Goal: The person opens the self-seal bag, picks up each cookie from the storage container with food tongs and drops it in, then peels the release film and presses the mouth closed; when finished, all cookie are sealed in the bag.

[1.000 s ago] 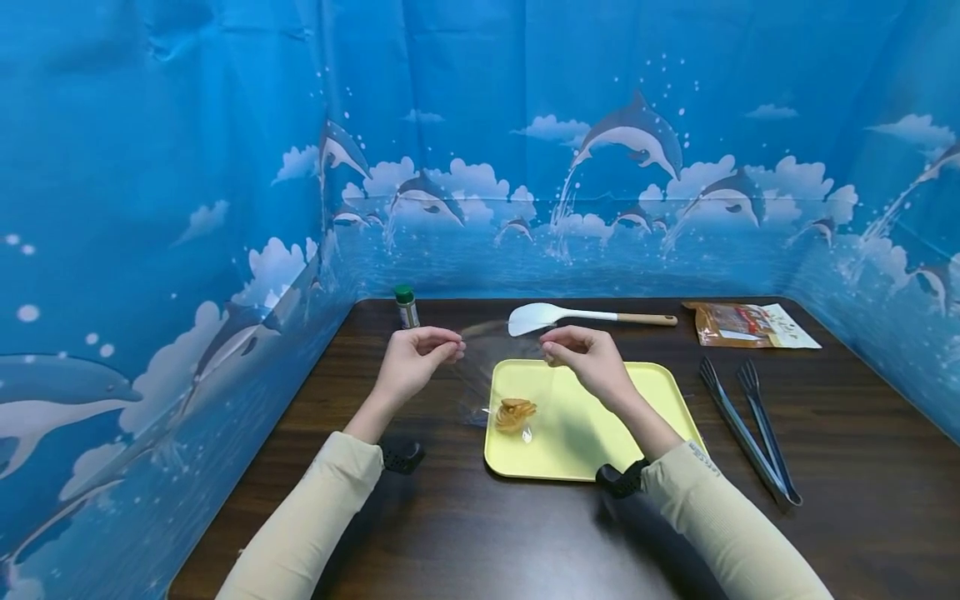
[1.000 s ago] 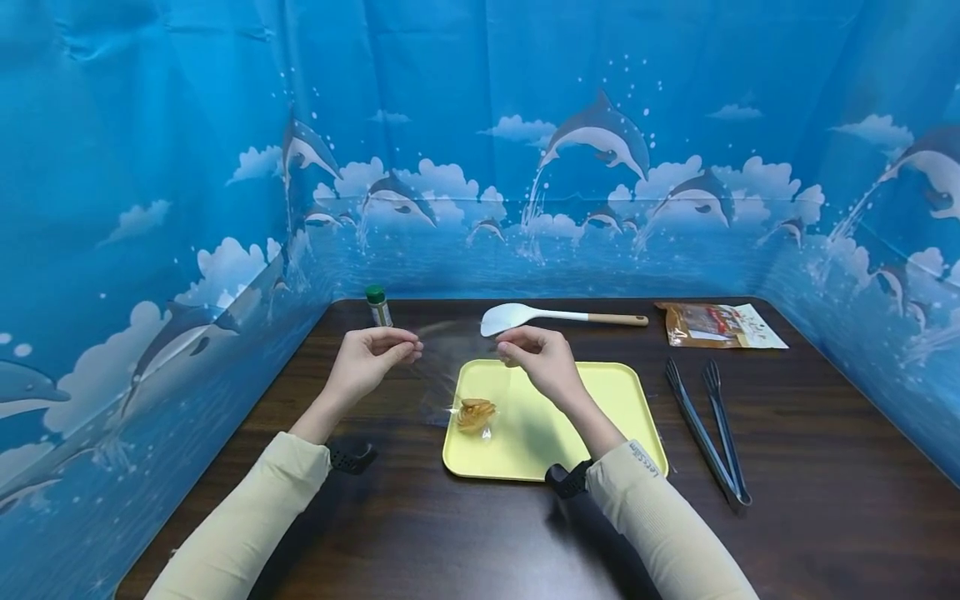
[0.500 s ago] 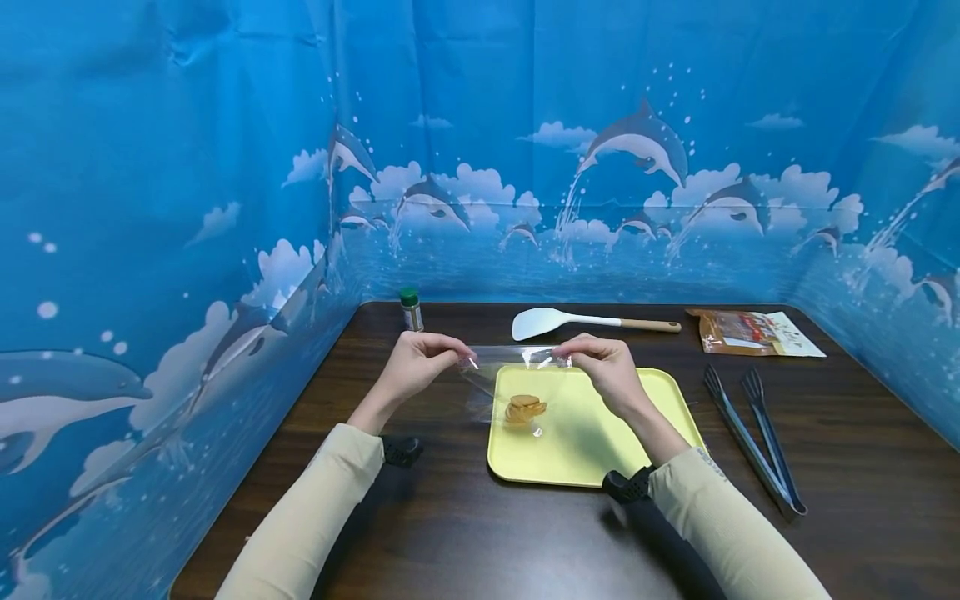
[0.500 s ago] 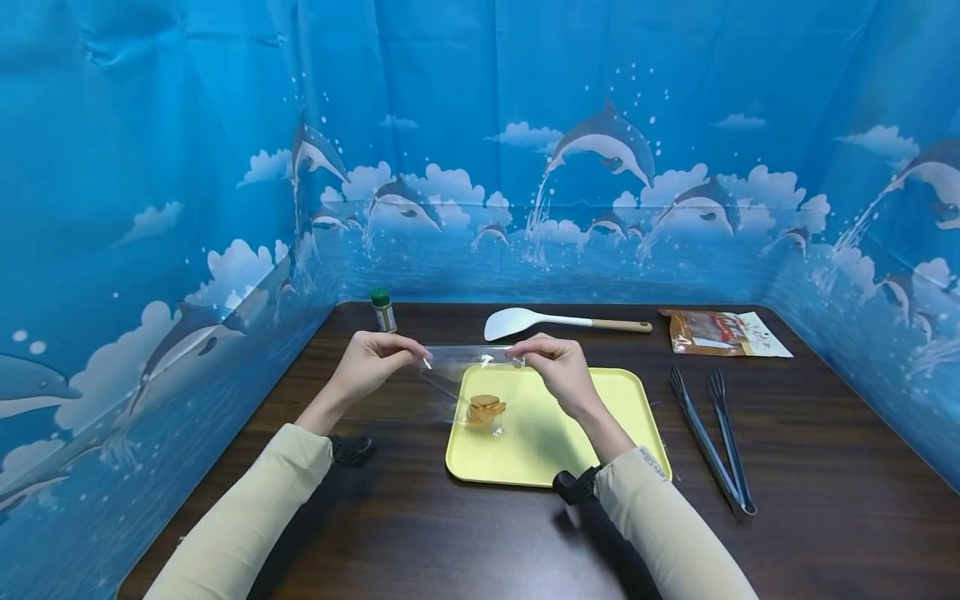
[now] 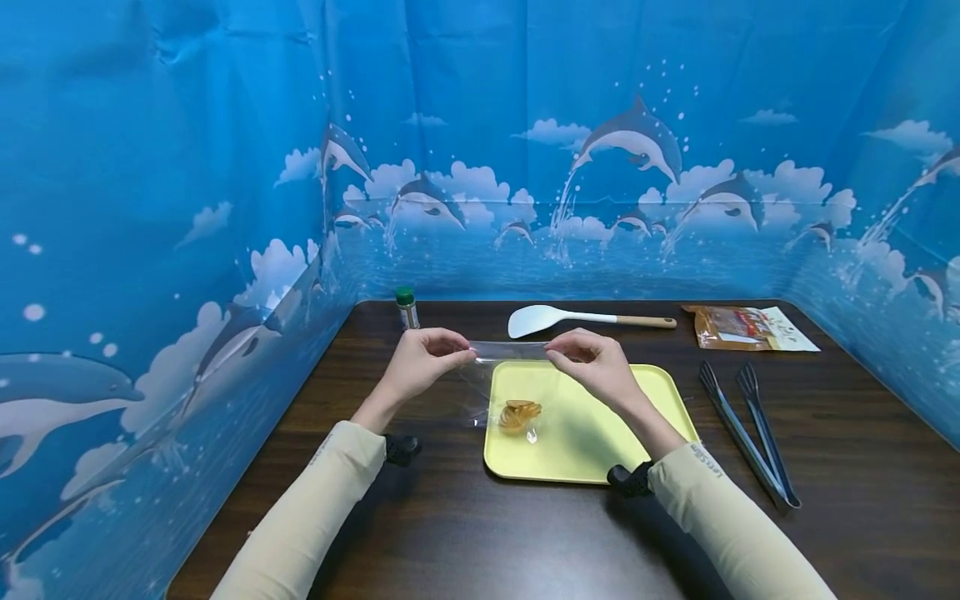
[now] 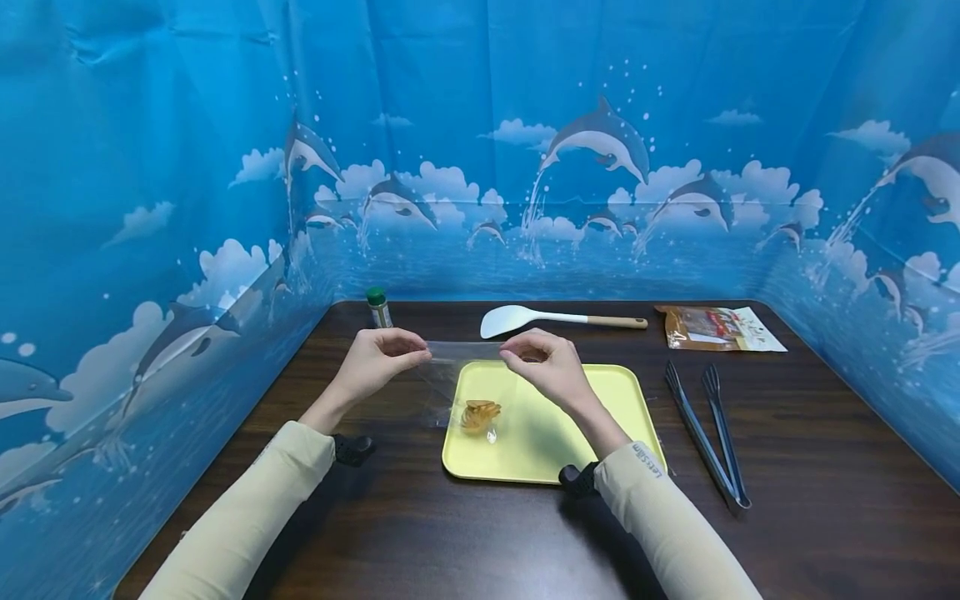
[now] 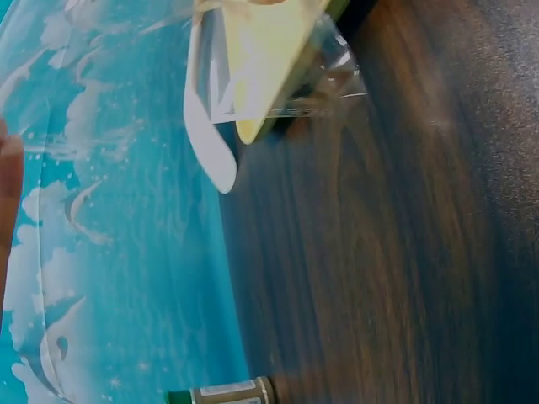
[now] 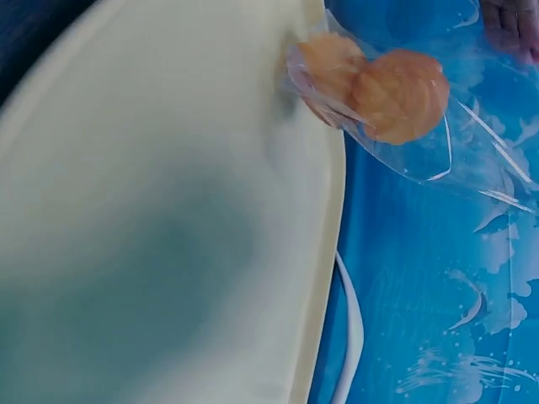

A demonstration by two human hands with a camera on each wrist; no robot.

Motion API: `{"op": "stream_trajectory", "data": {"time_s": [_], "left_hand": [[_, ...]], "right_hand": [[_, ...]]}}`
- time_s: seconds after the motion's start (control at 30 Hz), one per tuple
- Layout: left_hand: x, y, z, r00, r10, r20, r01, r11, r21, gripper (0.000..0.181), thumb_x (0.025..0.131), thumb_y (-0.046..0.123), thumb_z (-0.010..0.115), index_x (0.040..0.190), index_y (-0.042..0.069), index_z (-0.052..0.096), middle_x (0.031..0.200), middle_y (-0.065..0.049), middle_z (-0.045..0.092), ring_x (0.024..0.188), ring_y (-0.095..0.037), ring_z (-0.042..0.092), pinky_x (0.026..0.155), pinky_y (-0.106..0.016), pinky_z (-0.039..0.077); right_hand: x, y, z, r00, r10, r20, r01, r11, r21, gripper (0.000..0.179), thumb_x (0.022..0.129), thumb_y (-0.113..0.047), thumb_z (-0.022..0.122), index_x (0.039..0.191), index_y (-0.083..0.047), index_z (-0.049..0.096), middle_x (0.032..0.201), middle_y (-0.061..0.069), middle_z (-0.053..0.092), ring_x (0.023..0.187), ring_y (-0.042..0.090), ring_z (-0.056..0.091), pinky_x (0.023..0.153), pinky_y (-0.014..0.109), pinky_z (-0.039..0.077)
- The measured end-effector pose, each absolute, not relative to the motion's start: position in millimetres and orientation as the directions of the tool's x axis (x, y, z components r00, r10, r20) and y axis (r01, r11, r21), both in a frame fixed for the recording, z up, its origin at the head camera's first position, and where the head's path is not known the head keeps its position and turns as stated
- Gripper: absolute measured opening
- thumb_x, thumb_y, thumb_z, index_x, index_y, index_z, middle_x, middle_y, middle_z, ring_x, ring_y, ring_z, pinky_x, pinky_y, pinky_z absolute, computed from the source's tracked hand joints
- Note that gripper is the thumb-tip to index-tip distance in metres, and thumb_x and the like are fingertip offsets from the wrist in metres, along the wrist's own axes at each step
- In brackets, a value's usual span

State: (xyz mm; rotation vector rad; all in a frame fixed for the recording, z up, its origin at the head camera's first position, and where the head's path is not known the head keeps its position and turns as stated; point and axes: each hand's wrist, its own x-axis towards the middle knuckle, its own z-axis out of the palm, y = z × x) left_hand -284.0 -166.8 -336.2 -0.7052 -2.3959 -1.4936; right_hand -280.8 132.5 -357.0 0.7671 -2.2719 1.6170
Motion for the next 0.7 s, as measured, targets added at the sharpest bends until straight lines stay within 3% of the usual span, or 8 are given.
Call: {"op": "stream_trajectory", "data": {"time_s": [0.07, 0.37, 0.57, 0.7], "left_hand": [[-284, -163, -338, -0.86, 0.263, 0.437, 0.509, 0.373, 0.776, 0.013, 0.084, 0.009, 0.077, 0.095, 0.006, 0.073, 0.089, -0.009, 0.074, 0.079, -0.02, 0.07, 0.069, -0.026, 0.058], [-285, -155, -342, -0.843, 0.276, 0.461, 0.532, 0.314, 0.786, 0.019, 0.085, -0.01, 0.068, 0.101, 0.0, 0.067, 0.099, -0.017, 0.069, 0.091, -0.023, 0.067, 0.079, -0.028, 0.059], [-282, -147, -345, -0.857, 0.242, 0.454, 0.513, 0.327, 0.794, 0.024, 0.082, -0.004, 0.073, 0.103, 0.002, 0.062, 0.099, -0.014, 0.066, 0.091, -0.021, 0.065, 0.079, -0.027, 0.058], [-280, -133, -349, -0.853, 0.172, 0.493, 0.518, 0.393, 0.76, 0.034, 0.078, 0.006, 0.082, 0.099, 0.005, 0.055, 0.095, -0.011, 0.062, 0.085, -0.018, 0.063, 0.074, -0.023, 0.056]], "right_hand": [[-281, 130, -359, -0.832, -0.261, 0.489, -0.548, 0.251, -0.798, 0.015, 0.089, -0.02, 0.073, 0.101, -0.012, 0.074, 0.099, 0.004, 0.069, 0.088, 0.01, 0.065, 0.082, 0.023, 0.054], [-264, 123, -346, -0.84, -0.187, 0.509, -0.543, 0.275, -0.794, 0.013, 0.09, 0.005, 0.064, 0.103, 0.007, 0.063, 0.099, 0.022, 0.065, 0.09, 0.027, 0.063, 0.077, 0.022, 0.052], [-279, 121, -363, -0.872, -0.165, 0.461, -0.487, 0.186, -0.854, 0.036, 0.087, 0.002, 0.069, 0.118, -0.001, 0.051, 0.1, 0.018, 0.061, 0.087, 0.019, 0.057, 0.076, 0.021, 0.049], [-278, 107, -362, -0.874, -0.144, 0.465, -0.487, 0.277, -0.829, 0.055, 0.081, -0.01, 0.08, 0.122, -0.008, 0.044, 0.091, 0.009, 0.051, 0.079, 0.018, 0.047, 0.069, 0.025, 0.042]]}}
